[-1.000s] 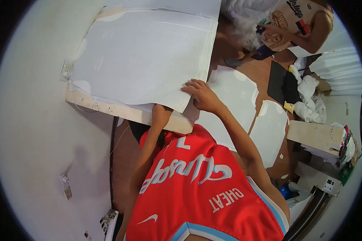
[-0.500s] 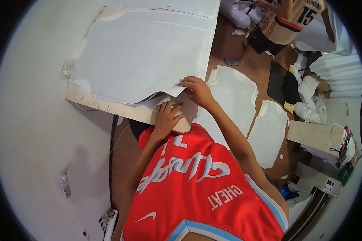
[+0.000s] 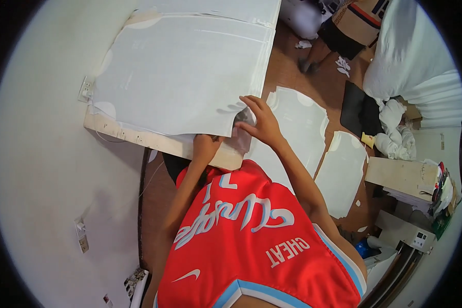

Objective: Aligning and stacking white sheets of printing material on a work surface.

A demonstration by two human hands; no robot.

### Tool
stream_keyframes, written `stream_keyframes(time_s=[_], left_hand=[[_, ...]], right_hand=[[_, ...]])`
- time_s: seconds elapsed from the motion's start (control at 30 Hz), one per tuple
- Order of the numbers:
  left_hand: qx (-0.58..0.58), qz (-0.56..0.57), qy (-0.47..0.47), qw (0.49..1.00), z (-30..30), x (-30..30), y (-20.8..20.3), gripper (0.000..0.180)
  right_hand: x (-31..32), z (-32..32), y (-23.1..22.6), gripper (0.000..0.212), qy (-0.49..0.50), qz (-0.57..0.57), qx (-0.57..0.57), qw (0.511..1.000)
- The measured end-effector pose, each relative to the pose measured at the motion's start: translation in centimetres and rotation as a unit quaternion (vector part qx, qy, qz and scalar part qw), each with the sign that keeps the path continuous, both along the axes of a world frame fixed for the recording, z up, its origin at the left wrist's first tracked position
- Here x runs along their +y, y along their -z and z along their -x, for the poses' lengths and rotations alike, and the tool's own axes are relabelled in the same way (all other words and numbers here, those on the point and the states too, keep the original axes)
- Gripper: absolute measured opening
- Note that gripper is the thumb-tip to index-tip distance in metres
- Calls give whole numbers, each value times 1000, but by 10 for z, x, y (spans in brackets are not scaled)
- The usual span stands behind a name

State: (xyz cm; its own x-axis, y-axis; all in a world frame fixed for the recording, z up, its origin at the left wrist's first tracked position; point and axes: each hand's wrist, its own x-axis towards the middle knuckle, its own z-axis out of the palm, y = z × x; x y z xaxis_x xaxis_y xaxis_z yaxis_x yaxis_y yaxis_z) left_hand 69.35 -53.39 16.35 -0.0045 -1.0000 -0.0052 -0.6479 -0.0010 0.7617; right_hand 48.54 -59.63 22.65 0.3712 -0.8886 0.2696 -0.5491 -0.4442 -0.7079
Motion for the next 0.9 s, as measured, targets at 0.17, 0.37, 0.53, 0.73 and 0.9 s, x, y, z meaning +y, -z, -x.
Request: stream_keyframes(time_s=[0.17, 0.37, 0.53, 0.73, 0.9], left_hand=[[-35, 194, -17, 980, -4, -2, -15, 18], [-110, 296, 81, 946, 3, 36, -28, 22], [-129, 212, 133, 960, 21, 32, -7, 31], [-166, 164, 94, 968, 22, 18, 3, 33], [-147, 89, 74, 982, 16, 10, 22, 32]], right_hand=[[-4, -1, 11, 75, -15, 60, 42, 997], [-35, -18, 33, 55, -33, 62, 40, 997], [-43, -23, 37, 28, -34, 61, 4, 998], [-41, -15, 35, 26, -39, 47, 7, 998], [-36, -5, 28, 42, -76, -1, 21, 997]])
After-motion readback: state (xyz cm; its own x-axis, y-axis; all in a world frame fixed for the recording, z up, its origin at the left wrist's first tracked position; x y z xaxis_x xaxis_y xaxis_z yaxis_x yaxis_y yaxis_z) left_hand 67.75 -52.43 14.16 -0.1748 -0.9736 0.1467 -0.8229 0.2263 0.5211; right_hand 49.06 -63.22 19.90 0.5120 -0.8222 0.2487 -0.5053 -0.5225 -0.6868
